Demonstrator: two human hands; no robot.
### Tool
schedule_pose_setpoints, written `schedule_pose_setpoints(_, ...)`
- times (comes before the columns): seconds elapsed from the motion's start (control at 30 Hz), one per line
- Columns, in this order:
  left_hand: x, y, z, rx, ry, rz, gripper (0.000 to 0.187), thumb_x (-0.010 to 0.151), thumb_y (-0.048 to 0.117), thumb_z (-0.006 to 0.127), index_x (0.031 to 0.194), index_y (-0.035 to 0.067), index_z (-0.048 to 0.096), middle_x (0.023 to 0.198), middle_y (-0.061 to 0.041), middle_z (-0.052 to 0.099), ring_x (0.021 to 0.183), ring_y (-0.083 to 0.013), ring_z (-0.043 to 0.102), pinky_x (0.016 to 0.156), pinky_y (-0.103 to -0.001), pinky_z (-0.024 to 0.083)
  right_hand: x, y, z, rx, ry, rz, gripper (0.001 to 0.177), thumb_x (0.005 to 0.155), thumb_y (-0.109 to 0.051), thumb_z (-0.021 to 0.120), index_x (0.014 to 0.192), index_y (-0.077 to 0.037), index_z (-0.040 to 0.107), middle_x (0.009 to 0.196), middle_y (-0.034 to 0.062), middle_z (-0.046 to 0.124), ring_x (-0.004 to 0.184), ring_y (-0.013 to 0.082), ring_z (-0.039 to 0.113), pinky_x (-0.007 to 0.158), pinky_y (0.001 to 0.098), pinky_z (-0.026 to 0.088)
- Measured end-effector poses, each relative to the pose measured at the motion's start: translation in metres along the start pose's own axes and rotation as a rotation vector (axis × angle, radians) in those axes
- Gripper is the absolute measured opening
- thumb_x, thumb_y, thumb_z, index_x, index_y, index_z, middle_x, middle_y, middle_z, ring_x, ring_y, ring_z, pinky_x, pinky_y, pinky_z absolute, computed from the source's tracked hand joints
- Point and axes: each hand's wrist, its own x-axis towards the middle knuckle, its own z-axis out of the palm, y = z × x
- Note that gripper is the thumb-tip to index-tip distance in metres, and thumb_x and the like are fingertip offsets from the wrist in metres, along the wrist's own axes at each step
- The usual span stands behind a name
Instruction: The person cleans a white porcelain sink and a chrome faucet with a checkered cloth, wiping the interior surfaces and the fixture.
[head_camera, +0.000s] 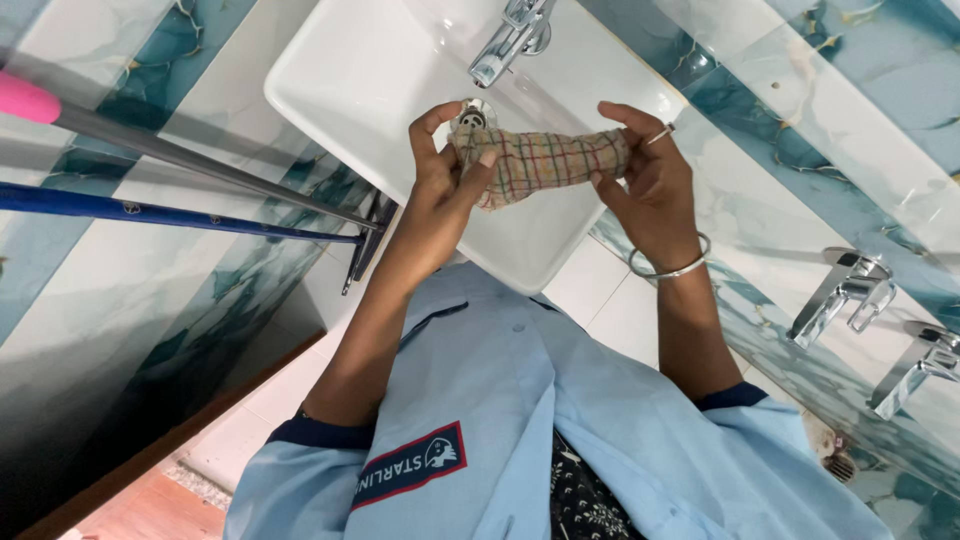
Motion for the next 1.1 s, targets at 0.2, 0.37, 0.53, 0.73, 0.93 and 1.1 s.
schedule_pose_setpoints(0.2, 0.012, -0.044, -0.038, 0.449, -0.051, -0.46, 0.056, 0.107, 0.034, 0.055, 0.151, 0.007, 0.032, 0.083, -0.017, 0.057, 0.074, -0.0212, 0.053, 0.069, -0.037, 0.044, -0.025, 0.034, 0.028, -0.608, -0.229, 0.201, 0.041, 0.088, -0.002, 0.072, 0.127, -0.013, 0.074, 0.11, 0.015, 0.061, 0.101, 0.0296, 0.064, 0.093, 0.0371, 0.054)
schedule_pose_setpoints(0.37, 0.029, -0.075, -0.079, 0.856, -0.185, -0.205, 0.048, 0.098, 0.033, 0.065, 0.131, 0.0, 0.056, 0.117, -0.026, 0.057, 0.102, -0.0355, 0.059, 0.082, -0.046, 0.054, -0.017, 0.052, 0.049, -0.715, -0.226, 0.254, 0.021, 0.091, -0.014, 0.072, 0.111, -0.01, 0.075, 0.134, 0.0189, 0.058, 0.117, 0.033, 0.064, 0.099, 0.0407, 0.054)
schedule_pose_setpoints(0.53, 0.086, -0.177, -0.077, 1.077, -0.423, 0.132, 0.051, 0.108, 0.034, 0.052, 0.146, 0.001, 0.051, 0.159, -0.026, 0.033, 0.148, -0.0425, 0.043, 0.122, -0.054, 0.041, 0.036, 0.126, 0.092, -0.786, -0.148, 0.265, 0.05, 0.099, -0.018, 0.058, 0.145, -0.001, 0.052, 0.158, 0.0221, 0.041, 0.146, 0.0378, 0.039, 0.117, 0.047, 0.035)
schedule_pose_setpoints(0.73, 0.08, -0.243, -0.053, 1.366, -0.923, -0.163, 0.074, 0.099, 0.043, 0.036, 0.157, 0.001, 0.023, 0.163, -0.028, 0.013, 0.149, -0.051, 0.013, 0.116, -0.064, 0.004, -0.011, 0.177, 0.131, -1.162, -0.273, 0.452, 0.063, 0.095, -0.022, 0.046, 0.154, 0.001, 0.04, 0.169, 0.0189, 0.027, 0.159, 0.0318, 0.016, 0.128, 0.047, 0.013)
schedule_pose_setpoints(0.93, 0.084, -0.153, -0.118, 1.51, -0.889, -0.294, 0.064, 0.108, 0.043, 0.03, 0.149, -0.001, 0.051, 0.163, -0.03, 0.034, 0.153, -0.0476, 0.027, 0.125, -0.063, 0.013, 0.025, 0.169, 0.175, -0.683, -0.393, 0.618, 0.062, 0.107, -0.037, 0.026, 0.159, -0.004, 0.026, 0.17, 0.0184, 0.012, 0.158, 0.0287, 0.004, 0.128, 0.0437, 0.005)
schedule_pose_setpoints(1.1, 0.129, -0.112, -0.24, 1.582, -0.459, -0.153, 0.06, 0.104, 0.033, 0.032, 0.147, -0.005, 0.05, 0.162, -0.02, 0.037, 0.154, -0.0349, 0.026, 0.124, -0.058, 0.01, 0.165, 0.199, 0.268, -0.669, -0.557, 0.271, 0.069, 0.108, -0.042, 0.026, 0.165, -0.01, 0.005, 0.173, 0.0165, 0.0, 0.158, 0.034, -0.01, 0.128, 0.0495, -0.003)
